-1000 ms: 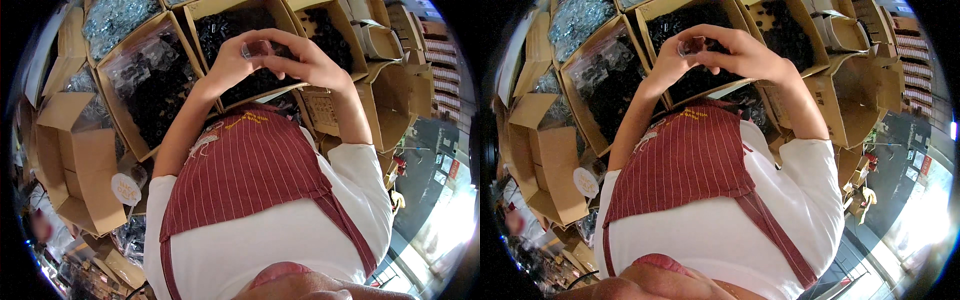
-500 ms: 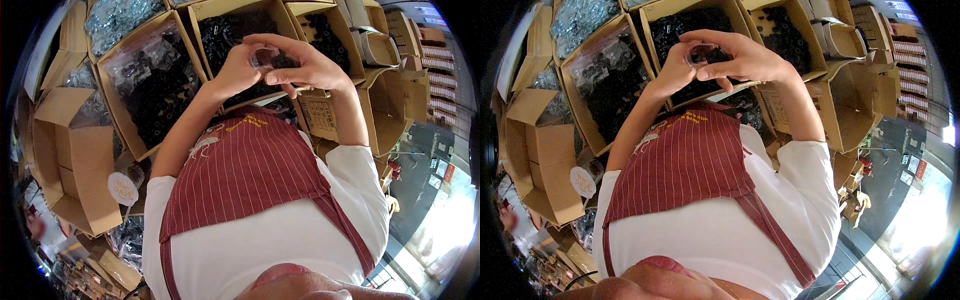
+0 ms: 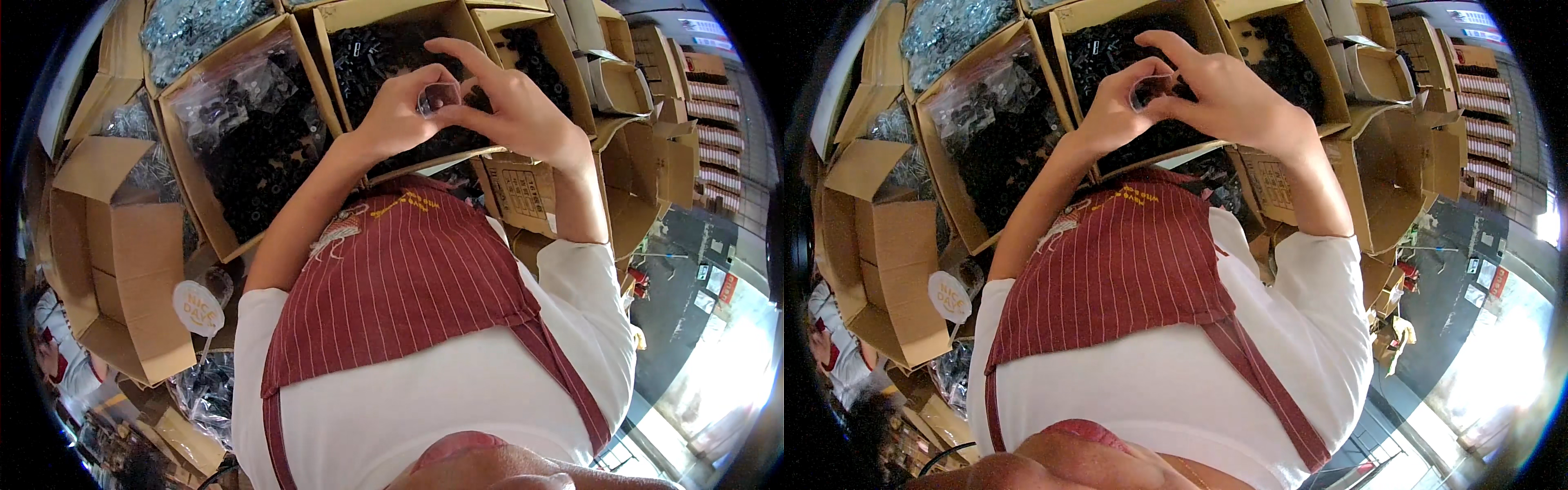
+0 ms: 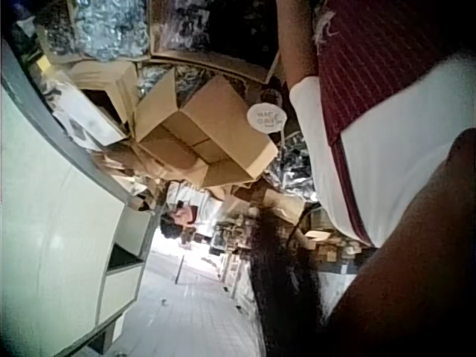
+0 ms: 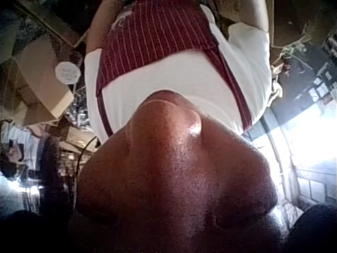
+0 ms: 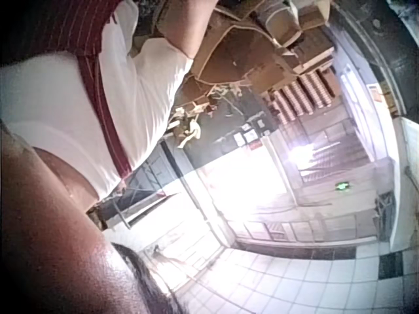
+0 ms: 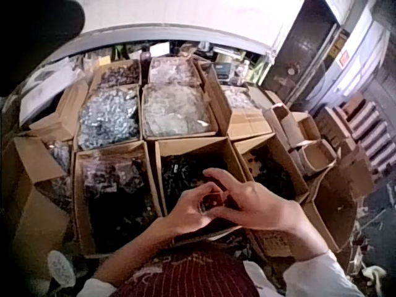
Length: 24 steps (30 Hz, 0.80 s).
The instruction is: Picking small black furniture components from boxes and placing them into small plastic bags.
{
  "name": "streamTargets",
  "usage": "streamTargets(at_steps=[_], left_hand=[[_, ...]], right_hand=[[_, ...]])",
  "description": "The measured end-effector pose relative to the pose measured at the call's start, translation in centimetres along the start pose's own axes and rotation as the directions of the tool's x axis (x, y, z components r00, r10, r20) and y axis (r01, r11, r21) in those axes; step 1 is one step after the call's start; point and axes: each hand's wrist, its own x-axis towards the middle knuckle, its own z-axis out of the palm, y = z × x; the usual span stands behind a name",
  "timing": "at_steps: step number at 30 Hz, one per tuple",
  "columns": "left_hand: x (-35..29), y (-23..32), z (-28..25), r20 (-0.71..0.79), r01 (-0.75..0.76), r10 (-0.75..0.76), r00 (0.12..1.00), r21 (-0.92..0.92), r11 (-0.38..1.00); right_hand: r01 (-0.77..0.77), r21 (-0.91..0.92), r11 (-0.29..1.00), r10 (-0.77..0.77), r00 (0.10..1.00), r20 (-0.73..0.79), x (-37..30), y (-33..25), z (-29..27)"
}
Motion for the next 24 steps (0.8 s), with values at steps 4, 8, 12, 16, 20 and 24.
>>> streamTargets(at_steps=[4, 8, 12, 16, 20, 24], left_hand=[[0.0, -0.2, 0.0, 0.025, -0.025, 0.026, 0.999, -0.069, 0.997], [-0.2, -0.3, 0.3, 0.055, 0.102, -0.092, 0.994, -0.196, 0.975], [0.2, 0.7, 0.6, 0.021, 0.009, -0.008, 1.000, -0.037, 0.999], [0.2, 0.3, 1.0, -0.066, -0.029, 0.024, 0.998, -0.091, 0.995], [0.0, 0.4, 1.1, -0.129, -0.022, 0.005, 0.992, -0.133, 0.991], [0.1, -0.2, 0.9, -0.162, -0.028, 0.019, 0.987, -0.048, 0.998]], right_hand=[[-0.002, -0.145, 0.989, -0.007, 0.998, -0.067, 0.1, -1.0, -0.2], [-0.120, -0.112, 0.986, 0.112, 0.991, -0.077, 0.4, -2.0, -0.8], [-0.035, 0.319, 0.947, 0.118, 0.962, -0.246, 1.1, -0.8, 0.0], [-0.032, 0.718, 0.695, 0.254, 0.945, -0.204, 2.1, -1.4, 1.1], [0.105, 0.860, 0.499, 0.152, 0.967, -0.206, 2.4, -0.1, 2.3], [0.221, 0.851, 0.476, 0.071, 0.955, -0.288, 2.5, 0.7, 2.4]])
